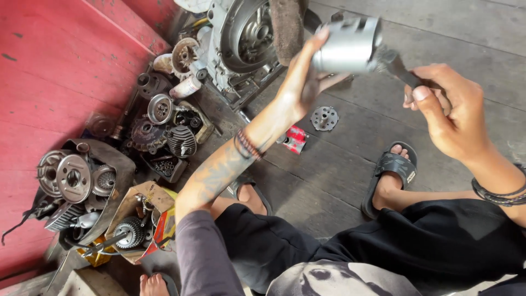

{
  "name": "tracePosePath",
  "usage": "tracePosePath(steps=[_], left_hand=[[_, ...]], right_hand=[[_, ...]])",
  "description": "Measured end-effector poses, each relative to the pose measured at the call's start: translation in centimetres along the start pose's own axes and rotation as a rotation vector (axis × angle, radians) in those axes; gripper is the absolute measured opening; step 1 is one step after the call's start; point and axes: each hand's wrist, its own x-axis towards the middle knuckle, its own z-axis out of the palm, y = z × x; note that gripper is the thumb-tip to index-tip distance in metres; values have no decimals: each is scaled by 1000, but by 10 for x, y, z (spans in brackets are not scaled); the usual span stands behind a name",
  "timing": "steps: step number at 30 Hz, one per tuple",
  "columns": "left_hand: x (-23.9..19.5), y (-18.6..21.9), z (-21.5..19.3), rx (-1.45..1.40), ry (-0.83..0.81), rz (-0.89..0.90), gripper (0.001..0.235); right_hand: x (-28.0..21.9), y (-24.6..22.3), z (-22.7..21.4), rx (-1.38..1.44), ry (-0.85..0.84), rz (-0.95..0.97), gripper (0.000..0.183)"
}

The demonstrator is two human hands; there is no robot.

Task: Cleaning carbon buildup from a motorcycle piston using a wire brush

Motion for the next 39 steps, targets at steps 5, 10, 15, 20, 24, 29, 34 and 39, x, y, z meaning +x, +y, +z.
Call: tracePosePath(steps=[5, 10, 15, 20, 24, 29, 34, 39], left_hand=[[38, -24, 26, -413, -620, 157, 62], [-29, -76, 34, -719, -574, 93, 65], [-80, -128, 4, -1032, -338, 74, 70], [-102, -164, -24, -984, -7, 99, 62], [-110, -184, -32, -948, 24, 133, 64], [-120, -173, -31, -797, -52, 194, 82], [-121, -172, -39, -738, 121, 117, 76], [-119, -174, -48, -768, 214, 95, 70]], right_hand=[[-12, -9, -17, 66, 178, -76, 23], [-24, -12, -26, -113, 236, -113, 28], [-40, -13, -25, -201, 46, -99, 39], [-34, -18, -11, -340, -236, -203, 34], [-29, -2, 3, -352, -278, -201, 39], [-28, -13, 11, -377, -404, -278, 51], [-35, 5, 14, -357, -354, -340, 40], [-33, -4, 17, -350, -331, -305, 53]])
